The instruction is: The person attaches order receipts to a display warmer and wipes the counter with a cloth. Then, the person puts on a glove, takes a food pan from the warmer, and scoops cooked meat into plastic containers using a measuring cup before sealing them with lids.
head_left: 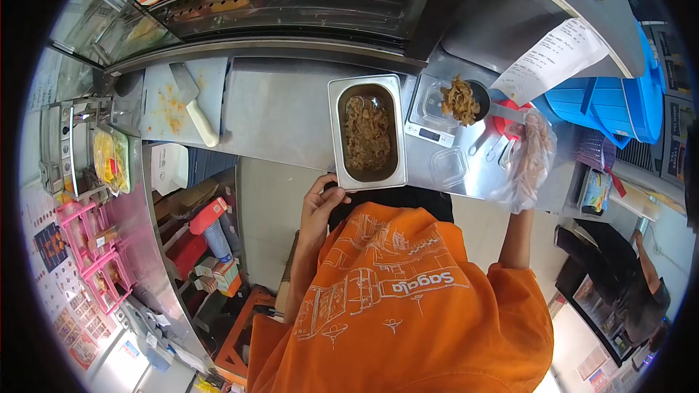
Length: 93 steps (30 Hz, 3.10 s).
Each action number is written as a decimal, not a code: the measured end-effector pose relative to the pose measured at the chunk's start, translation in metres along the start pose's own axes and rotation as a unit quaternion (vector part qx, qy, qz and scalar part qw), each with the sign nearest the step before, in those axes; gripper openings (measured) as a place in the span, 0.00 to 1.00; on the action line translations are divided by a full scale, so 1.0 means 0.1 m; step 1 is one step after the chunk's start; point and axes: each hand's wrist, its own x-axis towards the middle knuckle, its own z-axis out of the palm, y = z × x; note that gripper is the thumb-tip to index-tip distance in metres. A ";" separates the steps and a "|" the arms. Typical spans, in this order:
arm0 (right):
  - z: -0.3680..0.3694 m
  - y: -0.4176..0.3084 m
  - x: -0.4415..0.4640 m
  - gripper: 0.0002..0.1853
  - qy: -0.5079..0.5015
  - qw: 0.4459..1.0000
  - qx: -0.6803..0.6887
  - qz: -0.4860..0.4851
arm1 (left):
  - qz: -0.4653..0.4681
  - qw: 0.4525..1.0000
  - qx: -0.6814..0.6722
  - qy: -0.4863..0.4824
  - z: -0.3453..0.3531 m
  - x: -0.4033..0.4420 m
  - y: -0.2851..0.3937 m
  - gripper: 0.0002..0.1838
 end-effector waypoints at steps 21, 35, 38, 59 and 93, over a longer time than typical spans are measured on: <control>0.03 0.16 -0.24 0.21 -0.139 0.663 -0.510 -0.530 | -0.001 1.000 -0.001 0.001 0.02 -0.01 0.00 0.17; 0.11 0.20 -0.17 0.10 0.039 0.966 -0.167 -0.191 | 0.001 1.000 0.005 -0.010 -0.02 0.00 0.01 0.16; 0.10 0.19 -0.18 0.11 0.031 0.962 -0.194 -0.190 | 0.002 1.000 0.001 -0.012 -0.01 0.00 0.01 0.16; 1.02 -0.19 -0.76 0.13 -0.468 0.622 -0.443 -0.445 | 0.091 0.993 0.072 -0.036 0.23 0.05 -0.02 0.15; 0.76 0.01 -0.63 0.16 -0.268 0.944 -0.190 0.037 | 0.046 0.998 0.027 -0.021 -0.03 0.11 -0.03 0.16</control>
